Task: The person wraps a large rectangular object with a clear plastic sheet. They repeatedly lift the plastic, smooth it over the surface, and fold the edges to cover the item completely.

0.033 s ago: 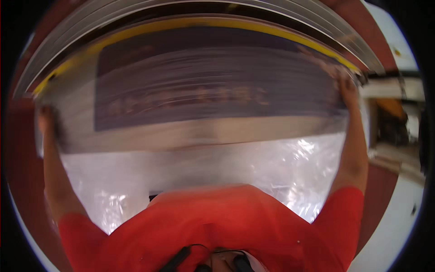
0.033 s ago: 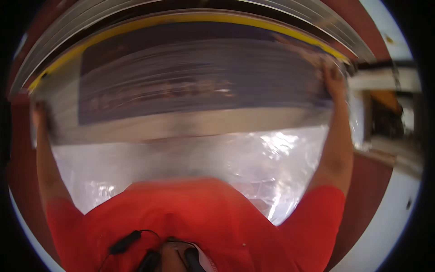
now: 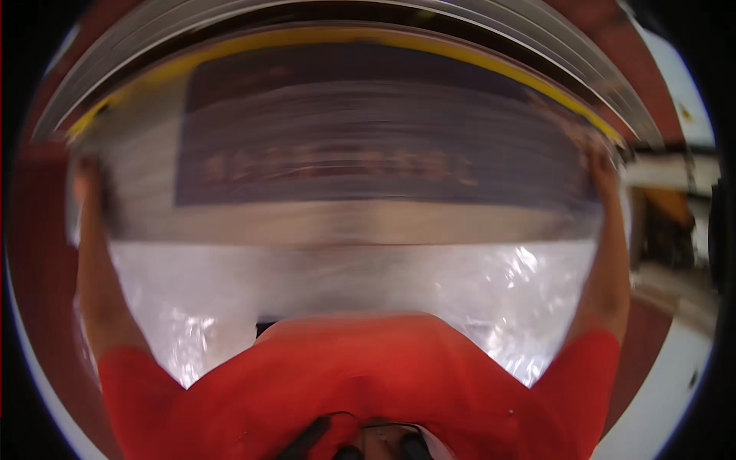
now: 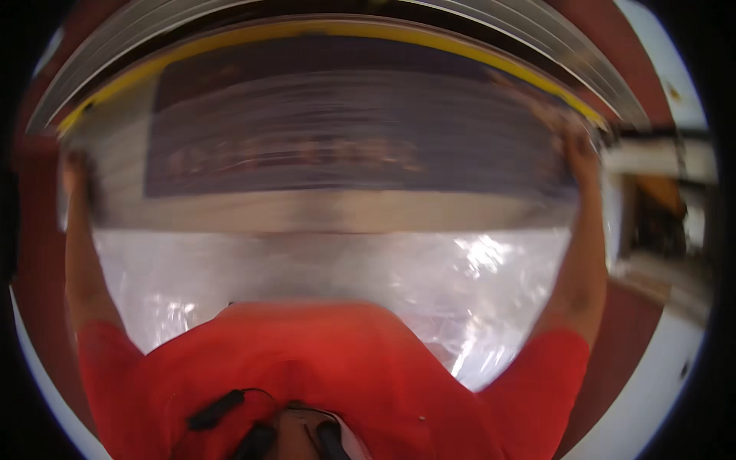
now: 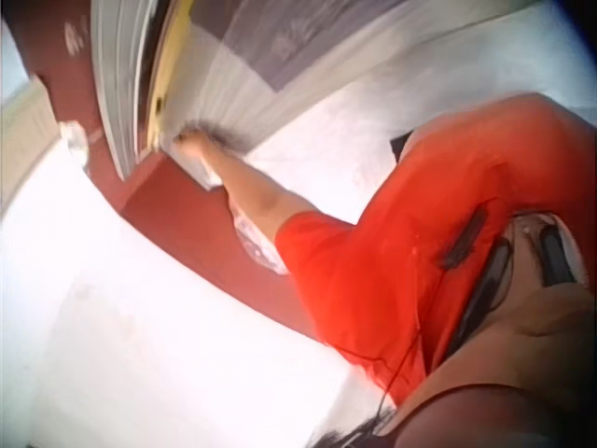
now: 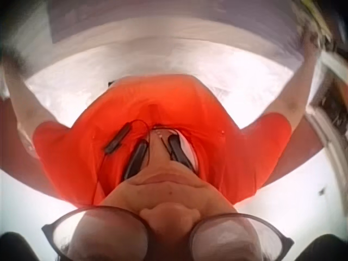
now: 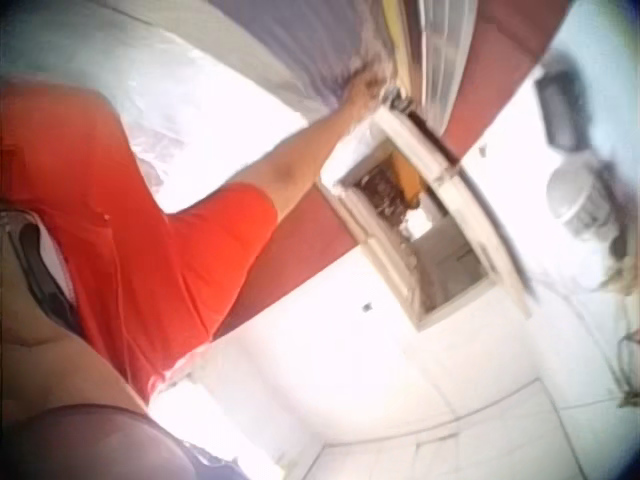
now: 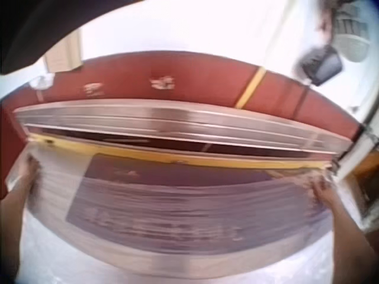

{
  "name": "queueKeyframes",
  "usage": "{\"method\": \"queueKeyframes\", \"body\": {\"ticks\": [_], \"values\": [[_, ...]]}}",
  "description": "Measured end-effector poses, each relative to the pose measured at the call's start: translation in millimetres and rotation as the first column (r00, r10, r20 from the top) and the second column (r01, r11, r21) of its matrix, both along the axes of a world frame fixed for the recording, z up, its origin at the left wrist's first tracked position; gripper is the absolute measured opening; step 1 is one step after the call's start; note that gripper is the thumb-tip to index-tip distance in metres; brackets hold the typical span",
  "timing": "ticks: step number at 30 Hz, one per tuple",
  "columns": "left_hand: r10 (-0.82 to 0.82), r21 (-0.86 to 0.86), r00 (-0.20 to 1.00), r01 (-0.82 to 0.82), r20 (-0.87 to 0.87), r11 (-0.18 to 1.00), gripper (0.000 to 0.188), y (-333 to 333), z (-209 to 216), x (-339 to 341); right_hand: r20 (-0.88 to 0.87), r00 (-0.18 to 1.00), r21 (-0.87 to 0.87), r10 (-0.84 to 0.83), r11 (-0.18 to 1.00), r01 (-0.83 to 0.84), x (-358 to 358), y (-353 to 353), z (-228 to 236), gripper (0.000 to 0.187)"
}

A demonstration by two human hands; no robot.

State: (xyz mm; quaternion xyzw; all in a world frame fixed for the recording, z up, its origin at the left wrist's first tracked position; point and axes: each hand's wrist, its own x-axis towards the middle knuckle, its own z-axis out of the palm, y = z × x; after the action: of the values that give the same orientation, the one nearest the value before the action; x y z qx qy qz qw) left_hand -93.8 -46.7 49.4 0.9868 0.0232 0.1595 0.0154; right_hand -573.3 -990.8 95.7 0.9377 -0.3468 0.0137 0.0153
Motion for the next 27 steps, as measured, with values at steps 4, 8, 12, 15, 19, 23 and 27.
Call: {"method": "queueKeyframes", "body": {"ticks": [4, 8, 12, 15, 19, 23, 27], "values": [[-0.013, -0.004, 1.000, 0.013, -0.014, 1.000, 0.036, -63, 27, -37, -0.099, 0.984, -0.322, 0.149, 0.931, -0.173, 41, 106, 29, 0.040], [0.000, -0.222, 0.991, 0.029, 0.131, 0.975, 0.030, -74, 26, -41, -0.389, 0.820, -0.530, 0.420, 0.626, -0.572, 29, 86, 6, 0.044], [0.033, -0.342, 0.991, 0.013, 0.129, 0.940, 0.025, -89, 45, -57, 0.052, 0.939, -0.190, 0.339, 0.927, -0.324, 91, 125, 35, 0.036], [0.073, -0.300, 0.990, -0.034, 0.119, 0.953, 0.026, -87, 42, -58, 0.482, 0.832, 0.562, 0.277, 0.631, -0.535, 160, 359, 85, 0.032], [0.123, -0.308, 0.991, -0.101, 0.051, 0.946, 0.027, -76, 39, -63, 0.551, 0.502, 0.833, 0.667, -0.476, -0.282, 164, 578, 93, 0.042], [0.092, -0.361, 0.993, -0.062, 0.067, 0.931, 0.027, -93, 47, -55, 0.570, 0.287, 0.397, 0.770, 0.047, -0.916, 181, 703, -11, 0.071], [0.079, -0.391, 0.996, -0.057, 0.041, 0.919, 0.028, -96, 51, -56, 0.297, 0.416, 0.833, 0.859, -0.020, -0.553, 214, 701, -26, 0.044]]}}
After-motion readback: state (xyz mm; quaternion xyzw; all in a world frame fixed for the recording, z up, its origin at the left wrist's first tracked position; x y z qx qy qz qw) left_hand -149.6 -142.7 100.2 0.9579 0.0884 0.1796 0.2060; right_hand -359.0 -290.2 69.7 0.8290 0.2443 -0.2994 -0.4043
